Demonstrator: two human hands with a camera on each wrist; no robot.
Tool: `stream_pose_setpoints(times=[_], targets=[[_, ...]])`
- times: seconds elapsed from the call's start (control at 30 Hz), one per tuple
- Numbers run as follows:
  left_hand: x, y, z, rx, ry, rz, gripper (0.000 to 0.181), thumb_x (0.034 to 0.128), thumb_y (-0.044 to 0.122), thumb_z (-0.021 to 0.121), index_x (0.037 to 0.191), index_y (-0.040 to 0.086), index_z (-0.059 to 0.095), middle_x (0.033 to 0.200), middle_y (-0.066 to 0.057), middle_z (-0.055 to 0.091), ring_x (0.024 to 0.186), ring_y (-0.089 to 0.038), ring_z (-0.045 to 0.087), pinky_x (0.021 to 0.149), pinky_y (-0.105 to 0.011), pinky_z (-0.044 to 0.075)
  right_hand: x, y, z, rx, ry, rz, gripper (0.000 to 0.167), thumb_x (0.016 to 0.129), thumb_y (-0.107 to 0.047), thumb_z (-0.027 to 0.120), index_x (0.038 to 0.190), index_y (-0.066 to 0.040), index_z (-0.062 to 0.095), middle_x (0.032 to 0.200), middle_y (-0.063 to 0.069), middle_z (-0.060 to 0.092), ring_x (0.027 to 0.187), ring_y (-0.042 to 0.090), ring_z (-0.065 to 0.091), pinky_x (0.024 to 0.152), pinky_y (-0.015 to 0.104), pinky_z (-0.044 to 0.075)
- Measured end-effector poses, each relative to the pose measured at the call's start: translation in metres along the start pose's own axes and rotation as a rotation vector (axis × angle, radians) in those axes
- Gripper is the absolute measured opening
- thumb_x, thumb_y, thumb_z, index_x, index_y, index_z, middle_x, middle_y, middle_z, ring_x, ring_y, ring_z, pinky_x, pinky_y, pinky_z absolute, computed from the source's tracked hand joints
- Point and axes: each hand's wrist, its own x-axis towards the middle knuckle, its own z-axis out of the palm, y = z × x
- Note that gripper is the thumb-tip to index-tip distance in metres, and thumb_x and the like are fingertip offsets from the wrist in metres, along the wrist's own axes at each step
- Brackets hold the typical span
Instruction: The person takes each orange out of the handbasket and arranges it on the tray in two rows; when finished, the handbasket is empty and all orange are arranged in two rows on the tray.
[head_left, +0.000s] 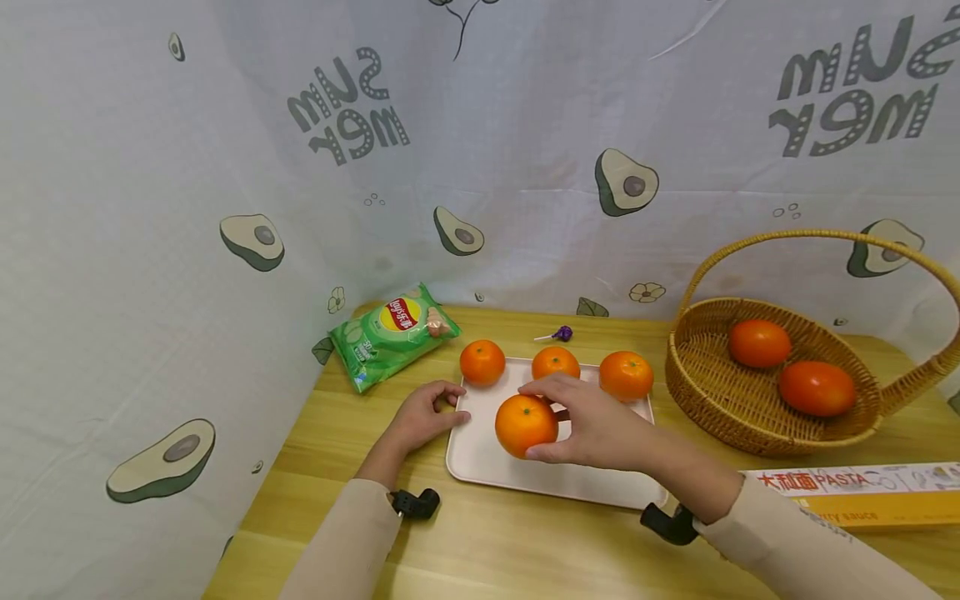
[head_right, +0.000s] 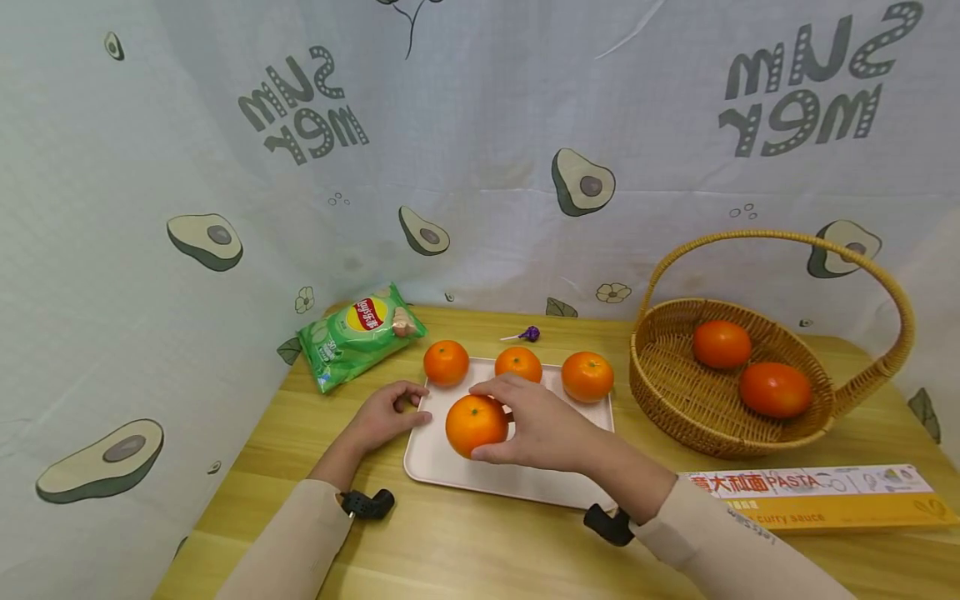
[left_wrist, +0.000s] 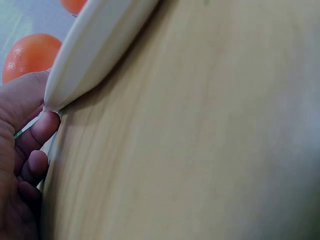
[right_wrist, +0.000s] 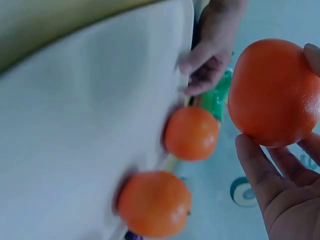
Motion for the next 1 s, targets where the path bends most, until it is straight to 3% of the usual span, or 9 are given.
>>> stream_pose_setpoints(times=[0.2, 0.3, 0.43, 0.63, 1.0], targets=[[0.0, -0.001, 0.0, 0.009, -0.002, 0.001, 0.031, 0.087, 0.025, 0.082, 0.116, 0.018, 0.071, 0.103, 0.001, 0.065, 0.085, -0.016, 0.05, 0.077, -0.028, 0.041, 0.014, -0.005, 0.033, 0.075, -0.008, 0.004, 0.068, 0.079, -0.048, 0.086, 0.135, -0.019, 0.061, 0.124, -0.006, 0.063, 0.11, 0.013, 0.062, 0.091, 0.038, 0.057], [0.001, -0.003, 0.0, 0.01, -0.005, 0.01, 0.031, 0.0872, 0.024, 0.082, 0.116, 0.018, 0.071, 0.103, 0.0, 0.066, 0.087, -0.016, 0.05, 0.078, -0.028, 0.041, 0.021, -0.005, 0.049, 0.07, -0.006, 0.02, 0.069, 0.079, -0.049, 0.086, 0.136, -0.017, 0.061, 0.122, -0.006, 0.064, 0.107, 0.012, 0.061, 0.087, 0.032, 0.056], [0.001, -0.004, 0.0, 0.012, -0.003, 0.02, 0.031, 0.0876, 0.023, 0.081, 0.116, 0.018, 0.071, 0.103, 0.0, 0.066, 0.088, -0.016, 0.051, 0.079, -0.028, 0.041, 0.029, -0.004, 0.065, 0.067, -0.015, 0.052, 0.07, 0.08, -0.049, 0.085, 0.137, -0.018, 0.061, 0.124, -0.005, 0.064, 0.106, 0.011, 0.059, 0.09, 0.032, 0.054], [0.001, -0.005, -0.001, 0.02, 0.001, 0.025, 0.03, 0.0889, 0.022, 0.08, 0.117, 0.018, 0.071, 0.103, 0.0, 0.066, 0.088, -0.016, 0.051, 0.08, -0.027, 0.042, 0.036, -0.004, 0.079, 0.106, -0.041, 0.095, 0.069, 0.079, -0.051, 0.084, 0.138, -0.022, 0.06, 0.128, -0.004, 0.062, 0.109, 0.012, 0.058, 0.097, 0.039, 0.052], [0.001, -0.004, -0.001, 0.026, 0.001, 0.037, 0.03, 0.0901, 0.026, 0.079, 0.118, 0.018, 0.071, 0.103, 0.001, 0.067, 0.09, -0.016, 0.052, 0.081, -0.026, 0.042, 0.038, -0.006, 0.094, 0.102, -0.034, 0.069, 0.074, 0.081, -0.049, 0.083, 0.145, -0.022, 0.056, 0.128, -0.003, 0.061, 0.113, 0.013, 0.058, 0.1, 0.041, 0.051]])
